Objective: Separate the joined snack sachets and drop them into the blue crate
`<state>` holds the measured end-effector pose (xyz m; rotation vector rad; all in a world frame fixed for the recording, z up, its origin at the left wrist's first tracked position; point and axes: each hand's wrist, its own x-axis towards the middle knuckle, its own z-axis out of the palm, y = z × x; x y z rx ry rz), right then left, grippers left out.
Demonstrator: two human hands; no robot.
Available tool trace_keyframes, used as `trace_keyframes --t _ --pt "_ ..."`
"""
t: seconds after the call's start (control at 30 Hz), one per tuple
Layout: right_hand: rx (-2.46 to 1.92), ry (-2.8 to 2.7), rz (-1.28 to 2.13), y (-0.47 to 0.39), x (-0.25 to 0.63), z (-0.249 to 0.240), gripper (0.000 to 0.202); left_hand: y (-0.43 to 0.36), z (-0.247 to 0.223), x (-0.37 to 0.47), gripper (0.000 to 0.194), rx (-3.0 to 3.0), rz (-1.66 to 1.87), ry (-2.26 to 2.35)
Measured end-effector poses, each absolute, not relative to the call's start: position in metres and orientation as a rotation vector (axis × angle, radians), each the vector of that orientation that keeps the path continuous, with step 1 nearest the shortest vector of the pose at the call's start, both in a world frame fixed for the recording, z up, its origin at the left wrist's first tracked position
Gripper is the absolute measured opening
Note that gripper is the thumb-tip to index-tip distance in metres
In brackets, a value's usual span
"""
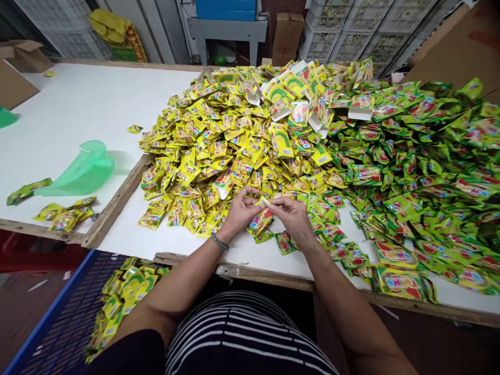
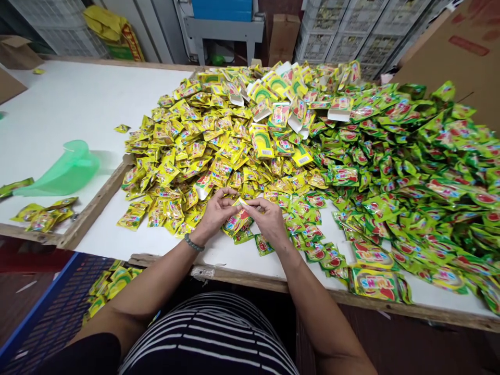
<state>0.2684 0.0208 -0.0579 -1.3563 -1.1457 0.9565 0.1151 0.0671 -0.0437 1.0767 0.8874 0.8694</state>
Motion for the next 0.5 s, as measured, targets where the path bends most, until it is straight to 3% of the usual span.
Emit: trace_keyframes --t 0.27,0.5 --pt "-1.247 -0.717 1.309 0.0216 0.2727 -0.0511 0.029 0.0684 -0.0397 0.1161 0.055 1.117 0.790 0.878" --pt "-1.264 -0.800 1.298 0.0218 0.2771 -0.0538 0.029 0.0683 -0.0433 0.1131 0.049 1.147 0.773 0.839"
